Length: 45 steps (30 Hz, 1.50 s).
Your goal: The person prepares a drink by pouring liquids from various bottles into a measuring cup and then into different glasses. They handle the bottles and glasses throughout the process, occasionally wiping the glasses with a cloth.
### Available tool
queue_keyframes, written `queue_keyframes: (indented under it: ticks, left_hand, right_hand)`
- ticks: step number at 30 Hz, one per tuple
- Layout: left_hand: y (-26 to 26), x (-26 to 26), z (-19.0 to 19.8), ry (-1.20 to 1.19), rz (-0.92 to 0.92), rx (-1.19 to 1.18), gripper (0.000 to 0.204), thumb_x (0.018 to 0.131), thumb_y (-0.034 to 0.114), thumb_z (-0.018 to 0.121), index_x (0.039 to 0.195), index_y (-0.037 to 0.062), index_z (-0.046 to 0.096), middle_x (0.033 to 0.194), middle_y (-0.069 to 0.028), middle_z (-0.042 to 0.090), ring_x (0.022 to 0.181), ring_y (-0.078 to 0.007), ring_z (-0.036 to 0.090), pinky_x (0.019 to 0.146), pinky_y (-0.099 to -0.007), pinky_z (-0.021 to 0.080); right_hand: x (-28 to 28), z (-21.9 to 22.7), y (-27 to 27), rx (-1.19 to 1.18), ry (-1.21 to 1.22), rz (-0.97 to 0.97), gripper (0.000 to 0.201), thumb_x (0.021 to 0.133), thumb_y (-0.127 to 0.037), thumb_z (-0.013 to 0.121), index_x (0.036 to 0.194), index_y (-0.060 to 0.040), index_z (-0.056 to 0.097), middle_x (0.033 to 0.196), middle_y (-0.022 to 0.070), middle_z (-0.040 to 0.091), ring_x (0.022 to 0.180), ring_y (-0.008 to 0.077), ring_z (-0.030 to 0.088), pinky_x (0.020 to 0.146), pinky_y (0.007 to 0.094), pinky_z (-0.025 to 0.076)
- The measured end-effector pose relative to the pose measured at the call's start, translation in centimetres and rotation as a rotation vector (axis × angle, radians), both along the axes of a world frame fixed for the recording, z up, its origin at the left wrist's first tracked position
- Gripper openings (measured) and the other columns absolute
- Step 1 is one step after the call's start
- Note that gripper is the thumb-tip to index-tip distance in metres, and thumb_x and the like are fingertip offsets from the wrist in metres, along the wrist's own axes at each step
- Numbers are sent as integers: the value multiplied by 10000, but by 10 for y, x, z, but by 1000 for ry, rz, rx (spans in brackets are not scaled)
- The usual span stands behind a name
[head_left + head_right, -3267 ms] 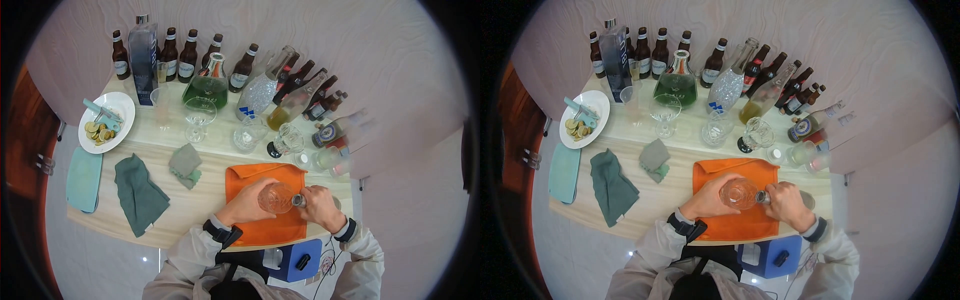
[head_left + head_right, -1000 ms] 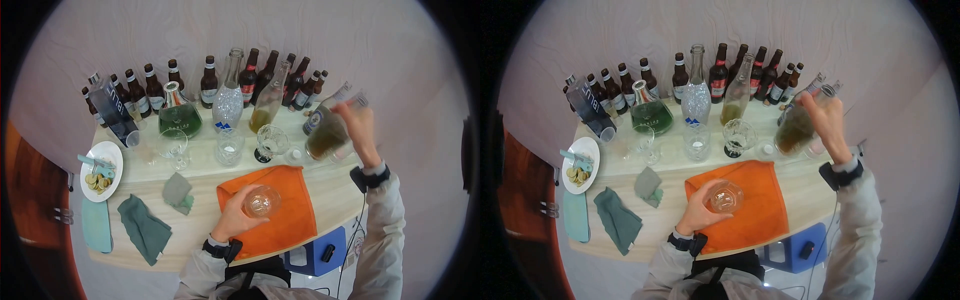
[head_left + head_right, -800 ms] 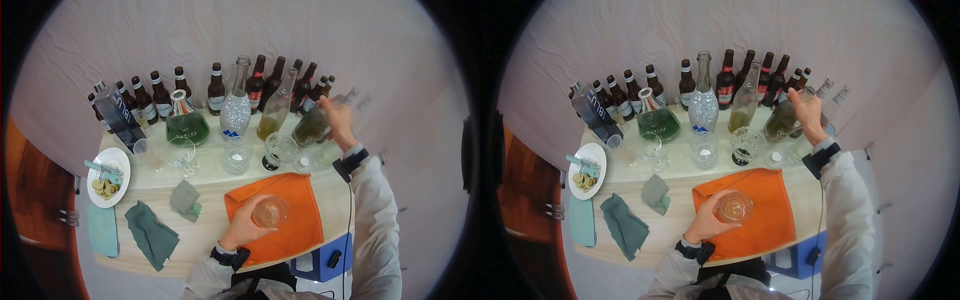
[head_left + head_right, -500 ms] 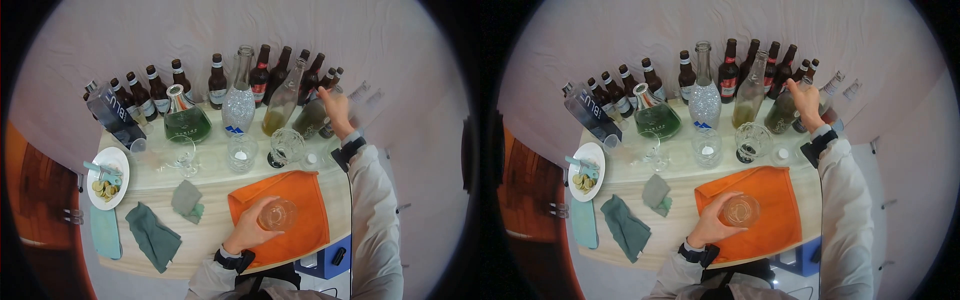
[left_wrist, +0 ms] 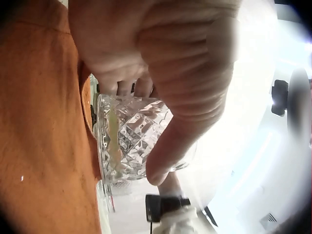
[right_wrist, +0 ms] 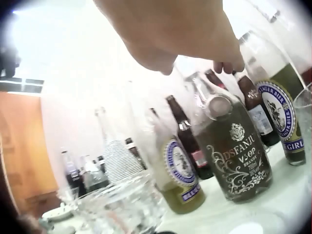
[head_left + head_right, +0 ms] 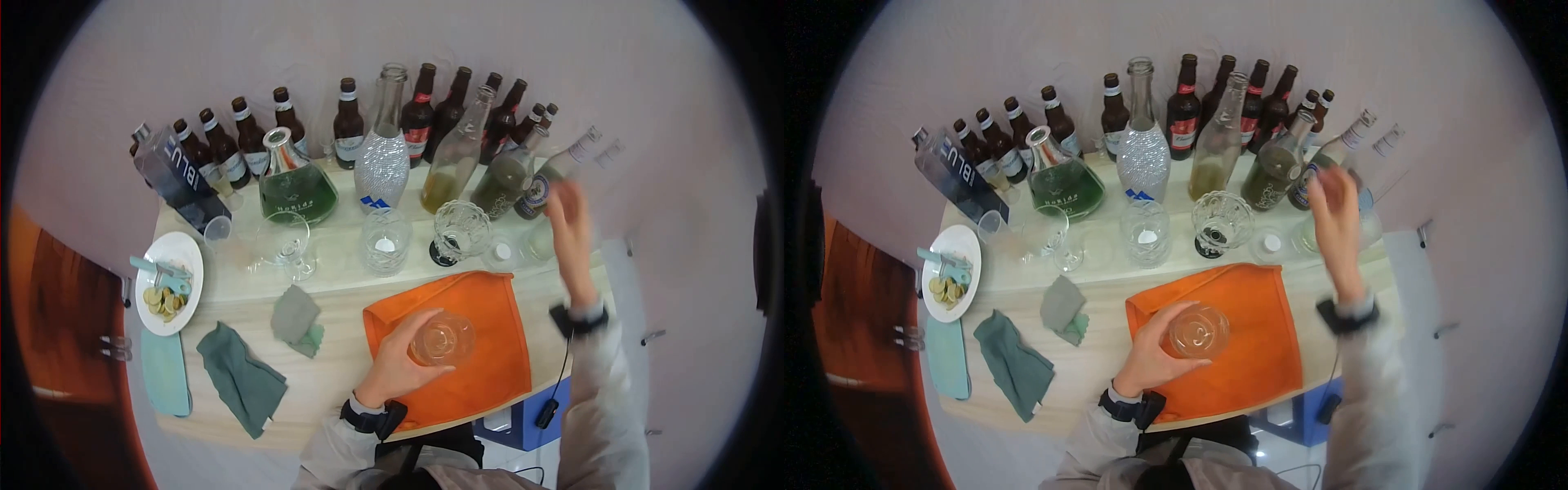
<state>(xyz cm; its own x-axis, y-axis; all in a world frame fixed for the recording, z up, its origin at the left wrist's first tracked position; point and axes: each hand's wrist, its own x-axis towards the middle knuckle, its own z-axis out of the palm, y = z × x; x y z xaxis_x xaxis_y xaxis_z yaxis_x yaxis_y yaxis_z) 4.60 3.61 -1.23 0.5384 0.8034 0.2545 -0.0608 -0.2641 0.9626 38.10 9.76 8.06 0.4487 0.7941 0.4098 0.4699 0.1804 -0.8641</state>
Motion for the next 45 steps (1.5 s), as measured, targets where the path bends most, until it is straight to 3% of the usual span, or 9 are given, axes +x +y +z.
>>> queue_keyframes:
  ticks: [2,5,9,17,22,27,30,43,45]
  left_hand:
    - [1,1,1,1,34,9,890,692,130,970,1458,29,528,1438,-136,603,1339,-273,587,1122,-391,477]
    - [1,2,5,20,13,17,868,701,127,954,1456,38,536,1436,-152,605,1333,-300,591,1115,-395,481]
    - [-2,4,3,32,-2,40,855,719,107,928,1468,41,523,1455,-170,587,1358,-324,572,1129,-403,472]
    - [-4,4,8,33,-61,67,839,767,155,909,1494,42,505,1498,-178,547,1409,-344,519,1156,-422,442]
    - [-5,0,7,59,37,56,853,752,177,929,1493,54,524,1500,-147,551,1425,-311,499,1182,-410,406]
    - [-2,1,-1,56,24,138,664,790,148,900,1374,31,605,1400,-152,622,1344,-322,571,1132,-406,455]
    - [-1,1,-4,19,64,158,570,801,121,884,1306,17,641,1343,-155,655,1296,-326,608,1098,-402,481]
    - [1,2,-1,34,102,137,428,804,66,855,1200,19,697,1255,-138,696,1216,-315,656,1049,-392,508]
    - [2,3,-1,29,102,136,422,801,51,853,1192,15,699,1249,-144,698,1205,-316,663,1043,-389,510]
  right_hand:
    - [-25,-34,-71,-82,-31,230,695,977,-68,714,1557,13,341,1482,173,530,1395,291,531,1182,421,406]
    - [-102,-37,-134,-334,-65,516,1049,799,-196,928,1591,10,272,1560,186,448,1449,324,473,1211,445,384]
    - [-142,-58,-145,-350,-5,490,1095,750,-236,964,1581,15,296,1524,211,497,1410,323,520,1170,425,435]
    - [-134,-64,-146,-301,59,409,919,709,-147,958,1461,32,462,1410,174,599,1284,243,619,1094,371,504]
    - [-88,-30,-133,-262,-100,172,880,695,-122,952,1429,33,491,1356,154,617,1221,216,633,1068,362,514]
    - [-28,-38,-71,-79,-98,13,891,717,-164,960,1436,58,483,1344,166,623,1241,219,619,1086,360,490]
    - [-11,-48,-39,-187,-241,-56,893,718,-207,968,1418,81,495,1310,176,650,1220,224,632,1065,359,501]
    - [-2,-66,-30,-340,-253,-72,843,761,-245,932,1405,96,509,1322,215,657,1230,271,639,1070,394,496]
    - [-2,-69,-32,-338,-194,-44,916,760,-220,938,1474,75,445,1406,241,596,1314,285,587,1121,399,457]
